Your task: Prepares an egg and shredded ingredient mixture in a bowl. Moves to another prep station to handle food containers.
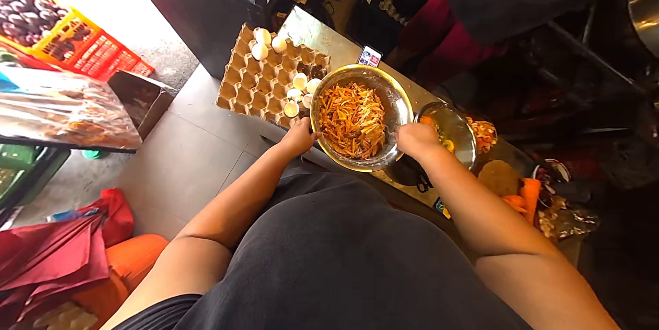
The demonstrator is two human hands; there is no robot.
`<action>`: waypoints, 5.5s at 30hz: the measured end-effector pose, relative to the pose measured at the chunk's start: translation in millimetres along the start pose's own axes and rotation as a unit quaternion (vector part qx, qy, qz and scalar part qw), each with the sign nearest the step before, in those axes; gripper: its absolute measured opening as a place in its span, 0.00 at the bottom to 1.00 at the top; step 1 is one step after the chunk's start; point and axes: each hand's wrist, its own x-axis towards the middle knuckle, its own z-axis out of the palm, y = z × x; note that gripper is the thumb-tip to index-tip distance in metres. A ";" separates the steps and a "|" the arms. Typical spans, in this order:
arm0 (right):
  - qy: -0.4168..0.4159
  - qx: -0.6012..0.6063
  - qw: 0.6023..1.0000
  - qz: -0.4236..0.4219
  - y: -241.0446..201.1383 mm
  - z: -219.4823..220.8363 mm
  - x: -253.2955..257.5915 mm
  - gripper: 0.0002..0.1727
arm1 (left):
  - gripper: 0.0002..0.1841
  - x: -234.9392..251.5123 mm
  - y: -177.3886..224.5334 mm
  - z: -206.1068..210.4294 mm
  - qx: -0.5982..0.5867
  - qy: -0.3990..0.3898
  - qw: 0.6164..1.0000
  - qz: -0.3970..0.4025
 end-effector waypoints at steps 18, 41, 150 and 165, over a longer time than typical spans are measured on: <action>0.068 0.066 0.995 0.010 -15.1 -72.3 -25.3 0.23 | 0.21 -2.4 7.0 -3.5 0.019 -0.005 1.000 0.000; 0.090 0.139 0.980 -0.113 20.3 -18.2 2.7 0.22 | 0.19 2.5 -0.7 -1.1 -0.003 -0.001 1.000 0.000; 0.161 -0.080 0.957 -0.229 -17.6 -79.4 -59.4 0.21 | 0.20 -4.4 -1.7 8.6 -0.073 0.021 0.997 -0.005; 0.046 -0.057 0.997 -0.039 -50.2 -93.3 -8.4 0.23 | 0.19 -6.5 -1.7 8.1 -0.082 0.027 0.996 -0.008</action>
